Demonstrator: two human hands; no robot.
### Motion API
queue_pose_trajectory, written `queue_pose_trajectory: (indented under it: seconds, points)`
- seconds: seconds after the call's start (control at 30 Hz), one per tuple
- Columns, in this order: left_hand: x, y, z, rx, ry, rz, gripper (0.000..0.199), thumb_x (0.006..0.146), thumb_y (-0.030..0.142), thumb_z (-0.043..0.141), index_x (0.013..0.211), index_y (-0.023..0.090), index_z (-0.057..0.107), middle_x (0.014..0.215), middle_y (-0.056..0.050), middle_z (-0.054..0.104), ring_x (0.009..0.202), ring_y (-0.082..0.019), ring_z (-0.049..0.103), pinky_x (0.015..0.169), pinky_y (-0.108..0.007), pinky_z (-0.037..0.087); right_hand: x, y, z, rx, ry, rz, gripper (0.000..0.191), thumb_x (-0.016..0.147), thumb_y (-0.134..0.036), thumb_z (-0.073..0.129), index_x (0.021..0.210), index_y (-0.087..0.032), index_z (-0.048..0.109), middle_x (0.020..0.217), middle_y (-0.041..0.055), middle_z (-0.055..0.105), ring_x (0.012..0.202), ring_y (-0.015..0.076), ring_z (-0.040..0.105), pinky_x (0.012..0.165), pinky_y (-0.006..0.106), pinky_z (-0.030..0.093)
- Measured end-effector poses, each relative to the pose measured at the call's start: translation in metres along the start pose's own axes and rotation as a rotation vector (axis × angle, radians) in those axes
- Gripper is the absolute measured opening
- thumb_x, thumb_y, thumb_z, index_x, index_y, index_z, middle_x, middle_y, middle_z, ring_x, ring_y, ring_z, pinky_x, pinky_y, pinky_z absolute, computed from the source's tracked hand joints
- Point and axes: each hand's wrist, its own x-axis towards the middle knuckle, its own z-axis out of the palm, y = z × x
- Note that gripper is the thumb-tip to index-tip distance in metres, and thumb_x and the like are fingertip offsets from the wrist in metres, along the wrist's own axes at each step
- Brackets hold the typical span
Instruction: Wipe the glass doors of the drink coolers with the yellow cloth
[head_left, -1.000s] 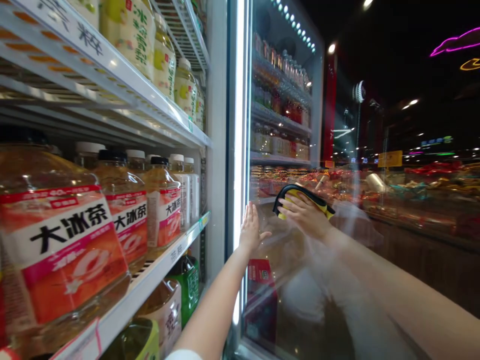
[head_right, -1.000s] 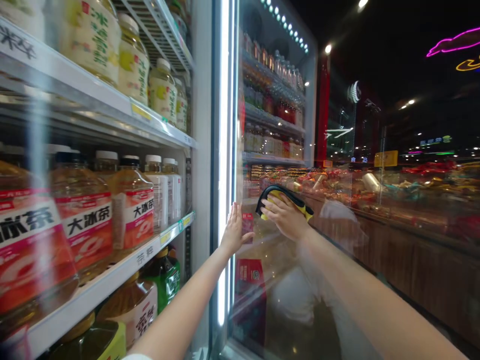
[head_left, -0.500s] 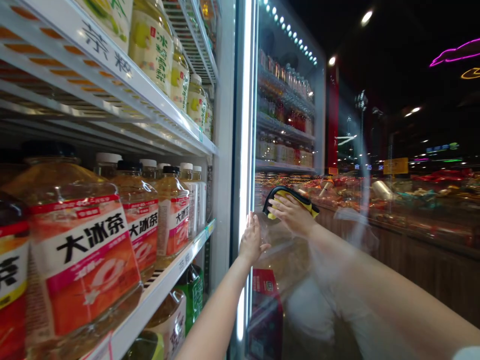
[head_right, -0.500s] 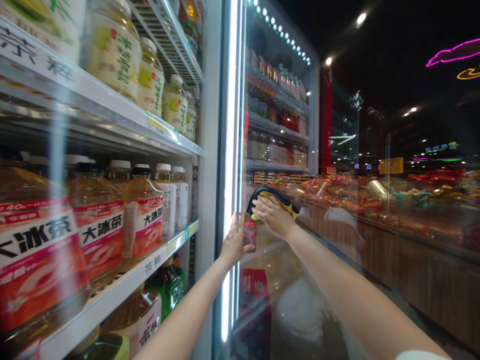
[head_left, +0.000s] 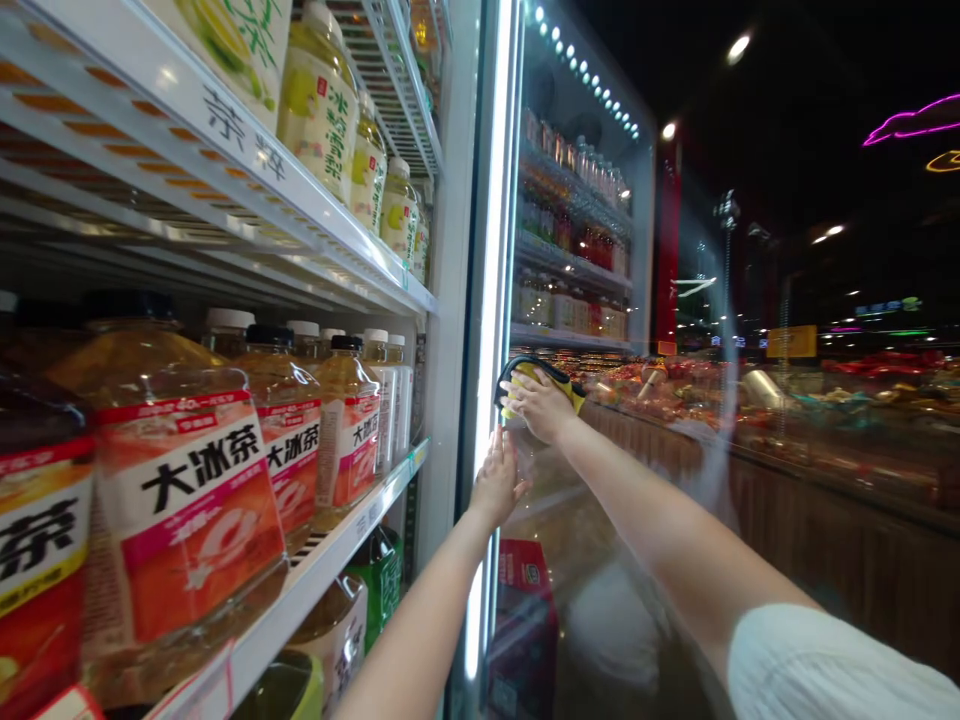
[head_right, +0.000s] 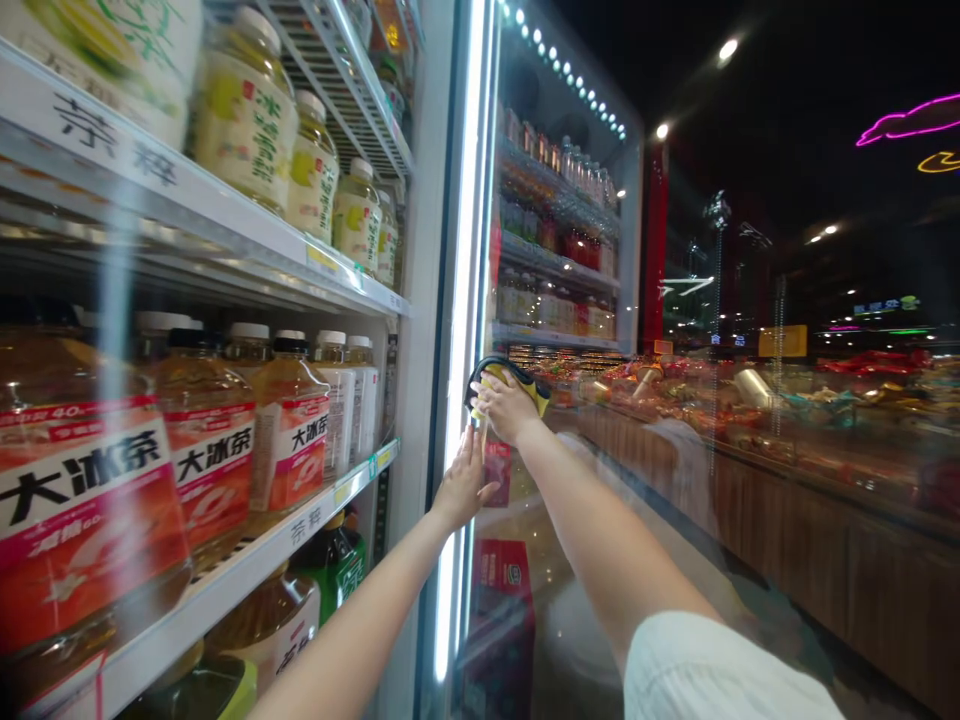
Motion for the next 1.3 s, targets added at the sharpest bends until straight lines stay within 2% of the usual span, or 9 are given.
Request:
queue_pose_trajectory:
  seconds: [0.17,0.27,0.4,0.57,0.7,0.87,1.03,1.13,1.3]
  points:
    - [0.022,0.012,-0.010,0.011,0.045,0.031,0.094,0.093,0.031,0.065,0.163,0.012,0.005,0.170,-0.029,0.009,0.158,-0.036,0.004,0.126,-0.058,0.026,-0.031,0.039,-0.036,-0.070,0.149,0.206,0.046,0.104,-0.022,0.040,0.147,-0.022,0.055,0.165,0.0098,0.039,0.156,0.0318,0.028,0.124,0.067,0.018]
    - [0.029,0.023,-0.008,0.003,0.064,0.051,0.100,0.092,0.036,0.066,0.163,0.012,-0.001,0.170,-0.030,0.008,0.158,-0.037,0.004,0.125,-0.060,0.027,-0.068,0.026,-0.026,-0.116,0.224,0.275,0.047,0.103,-0.023,0.042,0.150,-0.023,0.052,0.165,0.0094,0.041,0.156,0.0326,0.028,0.124,0.066,0.018]
    - [0.037,0.043,-0.002,-0.033,0.078,0.076,0.113,0.088,0.038,0.071,0.163,0.015,-0.011,0.170,-0.030,0.008,0.158,-0.037,0.006,0.123,-0.061,0.030,-0.082,0.013,-0.012,-0.097,0.136,0.137,0.046,0.101,-0.017,0.044,0.144,-0.030,0.058,0.159,0.0028,0.050,0.152,0.0275,0.037,0.124,0.059,0.025]
    - [0.054,0.073,-0.006,-0.033,0.154,0.093,0.118,0.086,0.042,0.074,0.163,0.014,-0.011,0.171,-0.028,0.002,0.159,-0.036,0.000,0.125,-0.060,0.026,-0.067,0.058,-0.053,-0.114,0.203,0.230,0.045,0.104,-0.024,0.043,0.147,-0.027,0.055,0.162,0.0059,0.046,0.153,0.0301,0.034,0.124,0.063,0.022]
    - [0.064,0.100,-0.010,-0.057,0.157,0.126,0.117,0.086,0.044,0.073,0.164,0.016,-0.010,0.172,-0.025,0.002,0.159,-0.035,0.000,0.126,-0.061,0.023,-0.115,0.072,-0.070,-0.172,0.362,0.451,0.049,0.104,-0.027,0.043,0.152,-0.022,0.049,0.164,0.0113,0.042,0.155,0.0345,0.028,0.123,0.067,0.019]
    - [0.074,0.128,-0.013,-0.073,0.160,0.195,0.119,0.085,0.043,0.074,0.164,0.016,-0.010,0.172,-0.025,0.003,0.160,-0.035,0.000,0.127,-0.059,0.018,-0.158,0.059,-0.060,-0.171,0.253,0.345,0.049,0.103,-0.024,0.043,0.152,-0.027,0.050,0.163,0.0067,0.045,0.155,0.0311,0.030,0.125,0.065,0.018]
    - [0.090,0.155,-0.020,-0.075,0.199,0.201,0.119,0.086,0.044,0.073,0.163,0.014,-0.013,0.172,-0.025,0.005,0.160,-0.034,-0.001,0.128,-0.058,0.014,-0.137,0.107,-0.102,-0.179,0.274,0.344,0.048,0.103,-0.025,0.046,0.150,-0.027,0.052,0.163,0.0059,0.044,0.154,0.0313,0.031,0.126,0.064,0.018]
    - [0.096,0.173,-0.022,-0.080,0.210,0.220,0.117,0.087,0.044,0.073,0.164,0.015,-0.010,0.173,-0.023,0.005,0.161,-0.034,0.000,0.129,-0.058,0.015,-0.160,0.128,-0.122,-0.217,0.388,0.472,0.050,0.103,-0.027,0.047,0.152,-0.023,0.050,0.164,0.0092,0.042,0.155,0.0360,0.029,0.124,0.067,0.017]
    - [0.104,0.196,-0.018,-0.073,0.213,0.280,0.114,0.087,0.047,0.071,0.165,0.017,-0.008,0.173,-0.021,0.006,0.161,-0.032,0.001,0.128,-0.057,0.017,-0.214,0.107,-0.105,-0.237,0.411,0.541,0.052,0.104,-0.027,0.043,0.155,-0.021,0.046,0.164,0.0132,0.041,0.156,0.0387,0.024,0.122,0.071,0.017]
